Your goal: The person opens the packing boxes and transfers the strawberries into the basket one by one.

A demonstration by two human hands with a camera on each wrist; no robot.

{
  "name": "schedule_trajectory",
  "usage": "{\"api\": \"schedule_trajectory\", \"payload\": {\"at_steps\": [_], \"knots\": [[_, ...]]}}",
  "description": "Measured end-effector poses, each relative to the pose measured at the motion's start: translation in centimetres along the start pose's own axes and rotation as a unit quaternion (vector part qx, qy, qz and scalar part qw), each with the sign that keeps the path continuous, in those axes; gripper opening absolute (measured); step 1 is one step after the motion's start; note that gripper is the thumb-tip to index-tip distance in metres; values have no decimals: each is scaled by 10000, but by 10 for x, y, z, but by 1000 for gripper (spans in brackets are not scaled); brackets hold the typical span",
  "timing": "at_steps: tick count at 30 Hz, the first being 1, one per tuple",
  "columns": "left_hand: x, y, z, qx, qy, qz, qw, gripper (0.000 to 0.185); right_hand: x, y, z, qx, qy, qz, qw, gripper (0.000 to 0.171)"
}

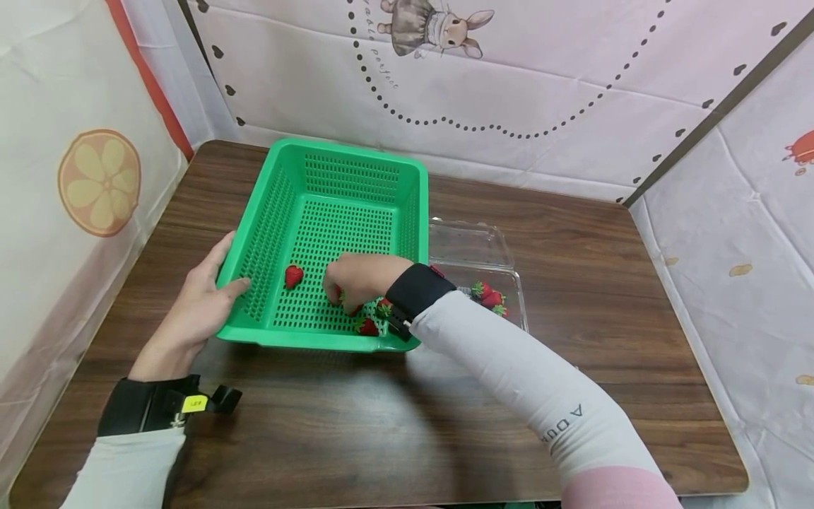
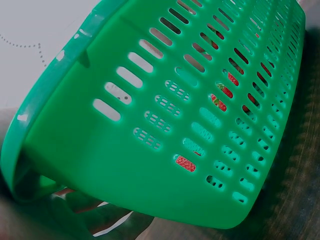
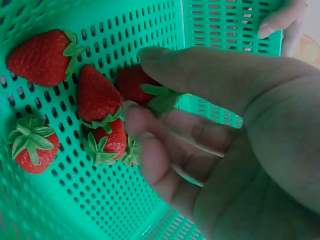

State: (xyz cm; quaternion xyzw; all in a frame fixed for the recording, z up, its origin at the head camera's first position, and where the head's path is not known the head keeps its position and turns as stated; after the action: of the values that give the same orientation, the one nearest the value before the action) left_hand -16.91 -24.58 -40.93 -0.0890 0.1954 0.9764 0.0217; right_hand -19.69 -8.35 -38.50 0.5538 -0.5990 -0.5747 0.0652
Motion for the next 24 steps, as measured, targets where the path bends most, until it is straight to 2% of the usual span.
{"api": "schedule_trajectory", "payload": {"at_steps": [3,6,9,12,16,20,24], "knots": [[0,0,0,14,-19,-12,10000,69,1,-3,-2,-47,89,-104,9999,16],[-1,0,0,3,-13,-7,10000,69,1,-5,-4,-111,250,-147,9995,6],[0,0,0,-36,17,-2,10000,69,1,-7,-4,-56,360,-172,9992,11],[0,0,0,-60,43,5,10000,69,-1,-7,-3,-11,468,-179,9987,7],[0,0,0,-68,76,14,9999,69,-5,-4,4,75,416,-76,9991,7],[0,0,0,-51,91,9,9999,69,-13,1,12,174,269,24,9995,20],[-1,0,0,-41,75,-1,10000,69,-27,11,20,235,152,228,9993,26]]}}
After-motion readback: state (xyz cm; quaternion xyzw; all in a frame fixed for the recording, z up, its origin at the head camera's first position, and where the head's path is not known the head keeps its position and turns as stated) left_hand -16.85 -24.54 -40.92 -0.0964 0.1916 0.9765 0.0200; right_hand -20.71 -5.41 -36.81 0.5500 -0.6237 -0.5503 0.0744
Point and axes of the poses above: each hand's wrist, its own x-axis towards the middle knuckle, its own y-axis out of the back of the hand, z = x × y, the point moved 9 cm from there along x, towards the middle knuckle
